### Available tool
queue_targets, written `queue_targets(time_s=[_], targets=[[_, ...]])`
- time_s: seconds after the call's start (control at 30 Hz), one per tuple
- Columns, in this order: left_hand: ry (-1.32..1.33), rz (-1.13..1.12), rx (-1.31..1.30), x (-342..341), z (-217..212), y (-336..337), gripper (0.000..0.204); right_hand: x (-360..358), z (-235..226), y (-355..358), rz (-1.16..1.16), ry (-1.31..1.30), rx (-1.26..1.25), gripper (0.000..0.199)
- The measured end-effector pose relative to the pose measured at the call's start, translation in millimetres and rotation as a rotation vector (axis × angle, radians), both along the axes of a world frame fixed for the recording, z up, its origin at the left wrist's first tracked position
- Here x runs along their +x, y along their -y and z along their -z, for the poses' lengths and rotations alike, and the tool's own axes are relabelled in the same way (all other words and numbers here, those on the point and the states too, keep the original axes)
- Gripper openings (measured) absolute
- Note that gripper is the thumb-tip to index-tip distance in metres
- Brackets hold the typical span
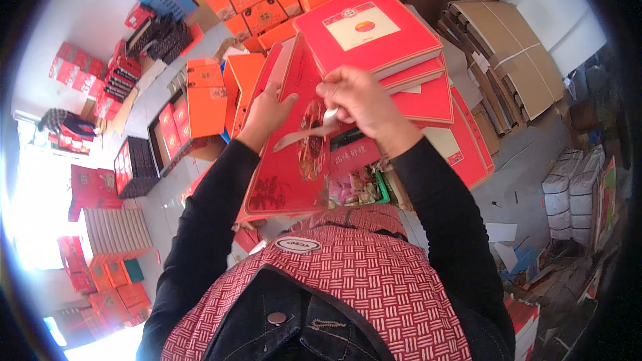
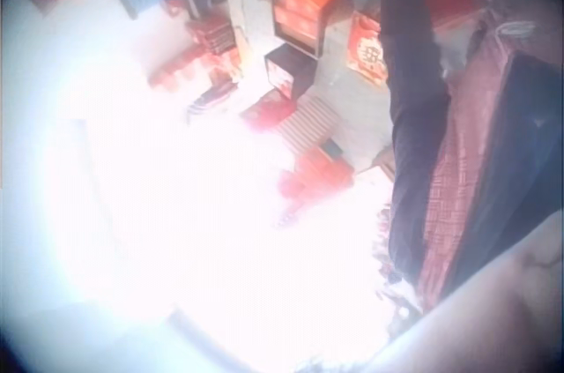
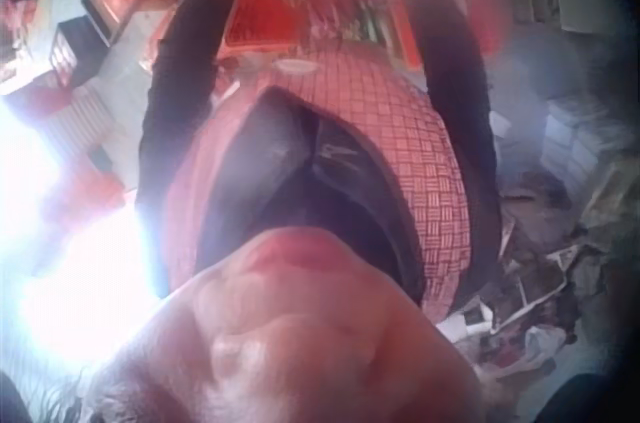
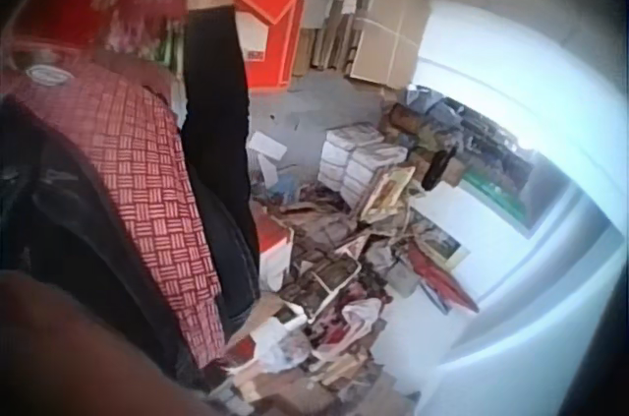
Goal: The person repeatedly assembles red cardboard boxes by folding flaps and securing them with white tape. They handle each box one at a time, then place the finished boxes into a green crate. Another person is visible in the background moving boxes.
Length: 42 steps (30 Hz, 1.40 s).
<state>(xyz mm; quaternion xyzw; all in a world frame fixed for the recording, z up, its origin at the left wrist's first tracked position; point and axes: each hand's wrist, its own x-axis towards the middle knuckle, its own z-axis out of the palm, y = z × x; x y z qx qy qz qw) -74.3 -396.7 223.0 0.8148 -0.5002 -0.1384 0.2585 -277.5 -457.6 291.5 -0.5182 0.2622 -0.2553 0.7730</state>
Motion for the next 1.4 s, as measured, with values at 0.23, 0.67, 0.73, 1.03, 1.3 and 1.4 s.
queue_targets(time_s=[0.23, 0.67, 0.73, 1.03, 1.3, 1.4], targets=[[-0.403, 0.181, 0.012, 35.6, 28.5, 9.2, 0.026, 29.5, 82.8, 19.8, 0.095, -0.435, -0.526, 0.02], [-0.596, 0.128, -0.011, 25.0, 16.1, -27.3, 0.048, 99.6, 105.1, -9.3, 0.244, -0.155, -0.23, 0.008], [-0.613, 0.137, -0.049, 25.8, 20.4, -30.0, 0.048, 102.7, 107.9, -11.7, 0.25, -0.158, -0.202, 0.007], [-0.454, 0.144, -0.117, 15.5, 17.4, -33.8, 0.042, 105.1, 119.7, -15.0, 0.39, -0.227, -0.61, 0.009], [-0.194, 0.086, -0.023, 0.2, 10.0, -39.2, 0.047, 102.8, 110.8, -14.9, 0.411, -0.254, -0.875, 0.007], [-0.109, 0.094, -0.048, -8.1, 2.3, -43.0, 0.046, 101.5, 106.9, -17.5, 0.395, -0.294, -0.833, 0.008]])
